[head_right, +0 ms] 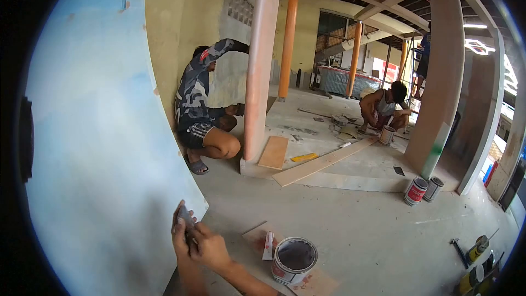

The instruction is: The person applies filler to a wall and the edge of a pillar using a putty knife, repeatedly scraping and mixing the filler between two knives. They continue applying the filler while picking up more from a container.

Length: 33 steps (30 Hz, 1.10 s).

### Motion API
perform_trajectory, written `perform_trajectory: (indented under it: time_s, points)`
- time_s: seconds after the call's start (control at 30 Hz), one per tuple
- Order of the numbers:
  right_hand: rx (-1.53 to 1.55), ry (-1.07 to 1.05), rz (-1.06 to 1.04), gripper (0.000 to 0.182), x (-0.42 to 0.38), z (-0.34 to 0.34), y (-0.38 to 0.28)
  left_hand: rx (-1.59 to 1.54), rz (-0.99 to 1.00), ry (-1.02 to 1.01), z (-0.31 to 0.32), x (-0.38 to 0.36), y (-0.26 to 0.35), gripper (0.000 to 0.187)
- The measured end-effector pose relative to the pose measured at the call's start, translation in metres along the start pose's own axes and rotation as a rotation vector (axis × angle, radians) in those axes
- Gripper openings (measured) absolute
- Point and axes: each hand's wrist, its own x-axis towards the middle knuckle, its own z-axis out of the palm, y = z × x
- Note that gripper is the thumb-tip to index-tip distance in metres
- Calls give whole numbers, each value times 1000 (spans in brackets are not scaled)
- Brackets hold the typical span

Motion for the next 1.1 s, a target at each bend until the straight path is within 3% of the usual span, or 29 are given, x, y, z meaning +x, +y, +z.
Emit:
perform_trajectory:
  time_s: [0.07,0.17,0.23,0.4,0.5,0.63,0.7,0.77,0.93,0.97,1.03,1.1]
  points:
    - [-9,-19,15,43,-5,2,-6,-30,-9,-15,-8,1,-1,61]
    - [-66,148,80,42,-1,-5,6,-167,-131,-77,13,-13,-9,63]
    - [-46,182,141,42,13,-22,10,-119,-114,-222,25,-21,6,67]
    - [-56,115,107,43,8,-12,-1,-74,30,-120,6,-8,-23,64]
    - [-7,36,53,43,-7,2,-12,75,18,-41,-13,10,-7,65]
    - [23,124,94,40,-1,-8,-12,-185,-154,-66,2,-3,-12,60]
    - [3,194,127,39,5,-17,2,-25,-13,-161,14,-10,-13,63]
    - [6,232,167,39,9,-23,22,103,5,-256,23,-18,-11,65]
    - [7,132,97,44,3,-13,3,-87,-36,-110,18,-11,-7,65]
    - [15,105,43,45,-2,-5,-2,67,-15,-116,3,0,-3,64]
    - [26,74,9,47,-8,1,-10,15,-108,-15,-2,1,9,61]
    - [26,53,28,49,-8,-2,-13,-79,-108,-76,2,-1,3,62]
